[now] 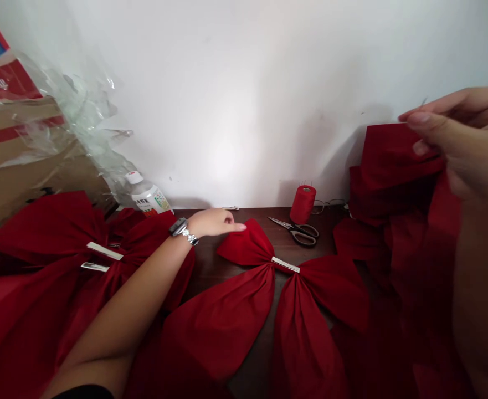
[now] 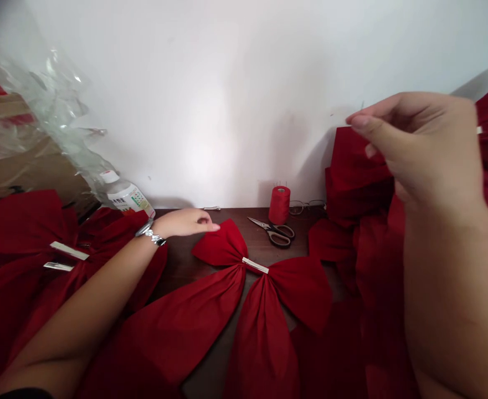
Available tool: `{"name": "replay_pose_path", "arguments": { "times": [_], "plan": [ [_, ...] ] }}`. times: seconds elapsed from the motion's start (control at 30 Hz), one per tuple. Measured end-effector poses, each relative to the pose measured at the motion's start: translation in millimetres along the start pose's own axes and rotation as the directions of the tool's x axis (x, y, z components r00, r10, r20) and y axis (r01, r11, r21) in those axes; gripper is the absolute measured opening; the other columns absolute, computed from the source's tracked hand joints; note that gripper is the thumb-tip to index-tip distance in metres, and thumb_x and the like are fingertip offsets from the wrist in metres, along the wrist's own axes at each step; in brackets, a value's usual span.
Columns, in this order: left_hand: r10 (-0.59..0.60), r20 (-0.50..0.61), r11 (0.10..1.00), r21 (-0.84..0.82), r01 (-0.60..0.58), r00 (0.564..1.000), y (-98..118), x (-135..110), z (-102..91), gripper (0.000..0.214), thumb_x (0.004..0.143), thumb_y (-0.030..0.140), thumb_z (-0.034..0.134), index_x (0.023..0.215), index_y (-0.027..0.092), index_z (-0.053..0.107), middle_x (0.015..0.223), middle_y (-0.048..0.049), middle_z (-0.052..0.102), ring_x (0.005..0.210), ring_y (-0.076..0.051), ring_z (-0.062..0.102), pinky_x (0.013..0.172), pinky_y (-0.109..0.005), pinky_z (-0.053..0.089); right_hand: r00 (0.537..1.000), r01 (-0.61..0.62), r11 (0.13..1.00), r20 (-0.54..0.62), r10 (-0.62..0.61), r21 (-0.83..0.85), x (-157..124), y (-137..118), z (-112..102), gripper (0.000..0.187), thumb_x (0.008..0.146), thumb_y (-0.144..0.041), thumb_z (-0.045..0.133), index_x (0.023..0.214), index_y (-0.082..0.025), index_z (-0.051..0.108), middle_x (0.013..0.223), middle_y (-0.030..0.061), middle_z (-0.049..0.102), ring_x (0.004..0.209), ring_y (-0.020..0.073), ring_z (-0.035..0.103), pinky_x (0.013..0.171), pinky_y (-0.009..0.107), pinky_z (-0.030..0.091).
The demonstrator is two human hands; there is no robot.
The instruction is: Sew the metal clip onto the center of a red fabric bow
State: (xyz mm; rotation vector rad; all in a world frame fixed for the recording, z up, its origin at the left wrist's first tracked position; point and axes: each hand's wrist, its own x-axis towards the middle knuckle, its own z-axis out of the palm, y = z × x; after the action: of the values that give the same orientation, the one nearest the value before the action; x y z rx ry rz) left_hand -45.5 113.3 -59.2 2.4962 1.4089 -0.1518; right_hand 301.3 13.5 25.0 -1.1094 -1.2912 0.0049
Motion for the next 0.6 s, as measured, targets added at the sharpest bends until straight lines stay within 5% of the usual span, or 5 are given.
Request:
{"name": "replay_pose_path", "arguments": {
  "times": [0.1, 0.17, 0.27, 0.43, 0.6],
  "plan": [
    [0.054, 0.083, 0.996, 0.069, -0.060, 0.995, 7.9, 3.9, 10.5, 0.041, 0.073, 0.056, 0.059, 0.079, 0.016, 0.065, 0.078, -0.0052, 0.069, 0.066, -0.018, 0.058, 0.057, -0.025, 0.034, 0.989, -0.017, 0.989, 0.148, -0.005, 0.147, -10.8, -11.0, 14.3, 0.009, 0.078, -0.020, 0.069, 0.080, -0.011, 0.066, 0.074, 0.0053, 0.062, 0.066, 0.0087, 0.057, 0.065, 0.027, 0.042],
    [0.097, 0.054, 0.994, 0.046, -0.100, 0.994, 10.1, 4.7, 11.0, 0.033, 0.074, 0.047, 0.061, 0.081, 0.015, 0.063, 0.080, -0.0052, 0.068, 0.068, -0.018, 0.058, 0.058, -0.025, 0.035, 0.943, -0.065, 0.973, 0.334, -0.013, 0.222, -17.6, -12.6, 24.6, 0.009, 0.083, -0.021, 0.063, 0.081, -0.011, 0.062, 0.078, 0.0059, 0.062, 0.072, 0.0090, 0.058, 0.071, 0.026, 0.043],
    [0.204, -0.095, 0.945, -0.241, -0.221, 0.974, 13.7, -3.0, -1.0, 0.030, 0.081, 0.042, 0.057, 0.097, 0.017, 0.060, 0.099, -0.0045, 0.067, 0.083, -0.019, 0.061, 0.069, -0.026, 0.043, 0.840, -0.124, 0.966, 0.543, -0.019, 0.226, -30.1, -11.1, 41.4, 0.014, 0.091, -0.025, 0.054, 0.083, -0.014, 0.058, 0.075, 0.0024, 0.055, 0.069, 0.0069, 0.051, 0.067, 0.022, 0.040],
    [0.093, -0.455, 0.659, -0.639, -0.397, 0.886, 30.2, -31.0, -25.9, 0.036, 0.077, 0.039, 0.068, 0.103, 0.019, 0.056, 0.103, -0.0042, 0.066, 0.089, -0.019, 0.064, 0.078, -0.029, 0.050, 0.715, -0.215, 0.955, 0.699, 0.011, 0.205, -53.2, -14.7, 64.8, 0.020, 0.090, -0.037, 0.052, 0.090, -0.017, 0.054, 0.075, 0.0012, 0.051, 0.065, 0.0095, 0.048, 0.059, 0.022, 0.039],
    [-0.112, -0.673, 0.377, -0.710, -0.595, 0.731, 49.2, -53.8, -35.5, 0.031, 0.073, 0.028, 0.073, 0.098, 0.019, 0.057, 0.094, -0.0010, 0.067, 0.083, -0.016, 0.066, 0.076, -0.029, 0.055, 0.605, -0.239, 0.955, 0.796, 0.007, 0.173, -68.1, -26.5, 70.3, 0.027, 0.077, -0.038, 0.069, 0.085, -0.015, 0.058, 0.061, -0.0010, 0.050, 0.054, 0.0083, 0.044, 0.049, 0.021, 0.033]
  ]
}}
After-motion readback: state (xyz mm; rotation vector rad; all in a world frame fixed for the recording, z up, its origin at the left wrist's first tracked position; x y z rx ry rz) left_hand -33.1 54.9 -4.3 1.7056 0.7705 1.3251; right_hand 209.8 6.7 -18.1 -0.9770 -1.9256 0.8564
